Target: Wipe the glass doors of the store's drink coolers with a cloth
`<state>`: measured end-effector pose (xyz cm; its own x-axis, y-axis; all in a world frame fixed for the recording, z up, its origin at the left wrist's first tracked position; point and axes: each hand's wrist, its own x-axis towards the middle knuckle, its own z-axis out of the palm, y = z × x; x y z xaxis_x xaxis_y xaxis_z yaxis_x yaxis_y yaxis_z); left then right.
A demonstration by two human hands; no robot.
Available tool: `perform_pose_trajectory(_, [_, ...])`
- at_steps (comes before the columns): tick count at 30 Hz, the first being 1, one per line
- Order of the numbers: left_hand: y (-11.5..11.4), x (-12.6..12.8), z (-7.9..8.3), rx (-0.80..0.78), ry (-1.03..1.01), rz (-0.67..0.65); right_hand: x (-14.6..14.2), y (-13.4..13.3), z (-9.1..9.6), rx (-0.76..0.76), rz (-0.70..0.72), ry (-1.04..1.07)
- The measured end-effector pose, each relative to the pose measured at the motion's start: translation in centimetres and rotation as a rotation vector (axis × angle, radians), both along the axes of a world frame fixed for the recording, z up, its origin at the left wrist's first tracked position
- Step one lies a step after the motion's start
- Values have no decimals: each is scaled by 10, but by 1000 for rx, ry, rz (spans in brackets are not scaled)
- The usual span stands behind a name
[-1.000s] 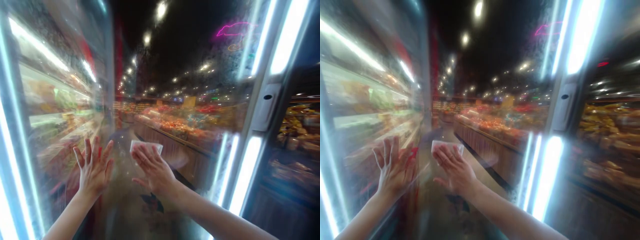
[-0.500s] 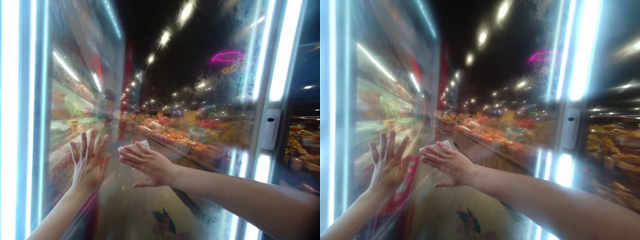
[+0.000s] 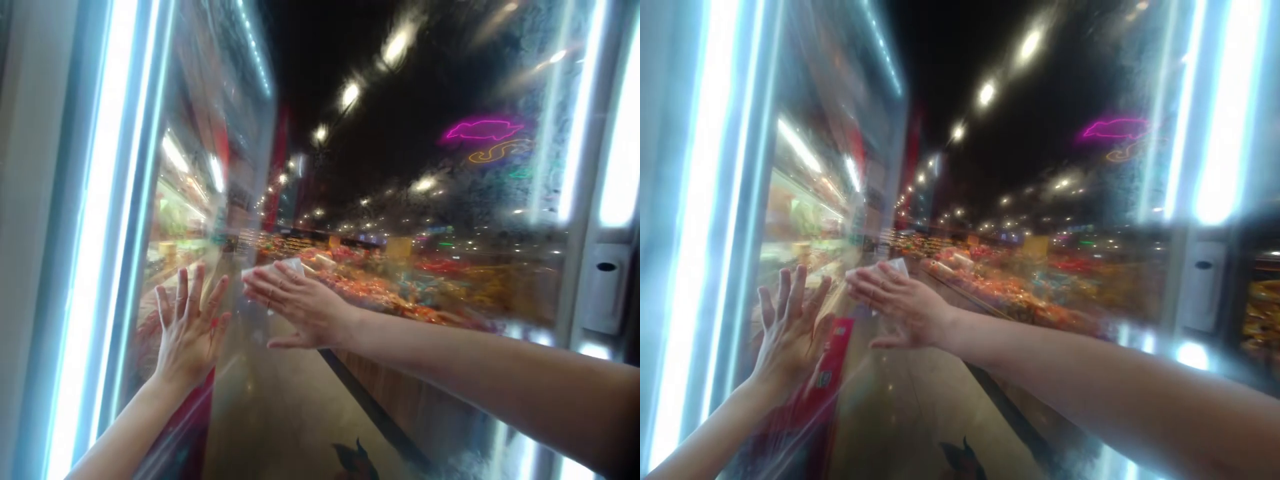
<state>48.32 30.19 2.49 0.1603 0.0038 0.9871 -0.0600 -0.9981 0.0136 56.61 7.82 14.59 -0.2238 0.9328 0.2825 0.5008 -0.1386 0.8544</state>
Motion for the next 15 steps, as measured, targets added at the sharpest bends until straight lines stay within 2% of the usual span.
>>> perform_pose_trajectory(2, [2, -1, 0, 4, -11, 9, 1, 9, 30, 142, -2, 39])
perform_pose_trajectory(4, [4, -2, 1, 9, -26, 17, 0, 18, 46, 254, 12, 76])
perform_pose_trajectory(6, [5, -3, 0, 11, -34, 22, -1, 23, 36, 232, 38, 76])
perform_pose_trajectory(9, [5, -7, -1, -6, -32, 29, -4, 23, -4, 53, 92, 48])
perform_pose_trajectory(11, [5, -11, -2, -13, -25, 29, -3, 20, -15, -37, 114, 34])
perform_pose_trajectory(13, [4, -16, -1, -8, -24, 26, 1, 18, 1, -24, 116, 26])
perform_pose_trajectory(15, [5, -20, 0, -7, -28, 26, 5, 20, 34, 143, 118, 41])
